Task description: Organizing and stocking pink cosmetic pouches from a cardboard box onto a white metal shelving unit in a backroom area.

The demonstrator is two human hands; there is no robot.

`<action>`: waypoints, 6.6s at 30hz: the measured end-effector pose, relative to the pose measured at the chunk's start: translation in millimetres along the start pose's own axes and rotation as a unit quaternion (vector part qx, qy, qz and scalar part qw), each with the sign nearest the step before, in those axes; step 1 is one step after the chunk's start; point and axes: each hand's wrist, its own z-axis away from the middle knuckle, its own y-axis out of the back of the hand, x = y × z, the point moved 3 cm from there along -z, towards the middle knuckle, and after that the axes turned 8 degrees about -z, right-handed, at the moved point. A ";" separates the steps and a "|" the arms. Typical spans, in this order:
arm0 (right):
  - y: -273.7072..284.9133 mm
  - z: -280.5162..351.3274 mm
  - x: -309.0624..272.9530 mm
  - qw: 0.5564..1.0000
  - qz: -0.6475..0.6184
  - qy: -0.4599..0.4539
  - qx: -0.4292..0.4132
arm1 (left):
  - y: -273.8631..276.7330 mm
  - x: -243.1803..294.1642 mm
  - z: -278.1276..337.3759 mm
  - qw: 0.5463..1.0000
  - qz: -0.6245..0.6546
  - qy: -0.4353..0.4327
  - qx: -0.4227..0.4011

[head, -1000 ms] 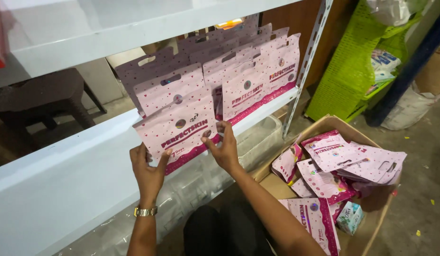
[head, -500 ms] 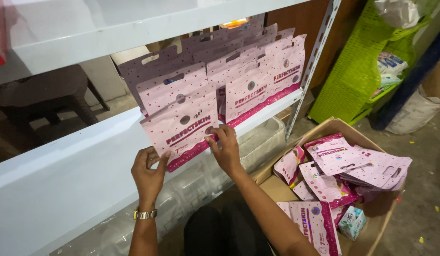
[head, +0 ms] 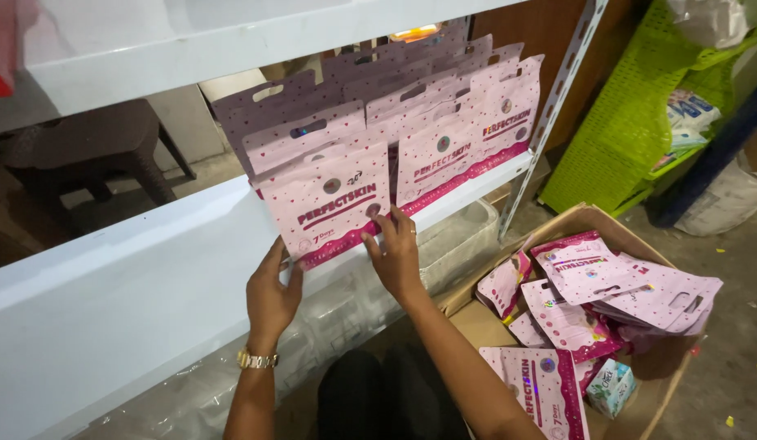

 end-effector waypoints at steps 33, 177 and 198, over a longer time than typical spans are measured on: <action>-5.3 4.3 -6.3 0.999 0.031 0.014 -0.009 | -17.1 -6.1 -4.4 0.977 -0.211 -0.016 -0.031; -227.7 -31.7 -95.2 0.909 0.052 -0.080 -0.405 | 93.9 -152.6 -85.4 0.959 -0.132 0.209 0.139; -234.3 -26.0 -93.1 0.892 0.082 0.015 -0.445 | 98.8 -164.1 -81.2 0.924 -0.154 0.225 0.269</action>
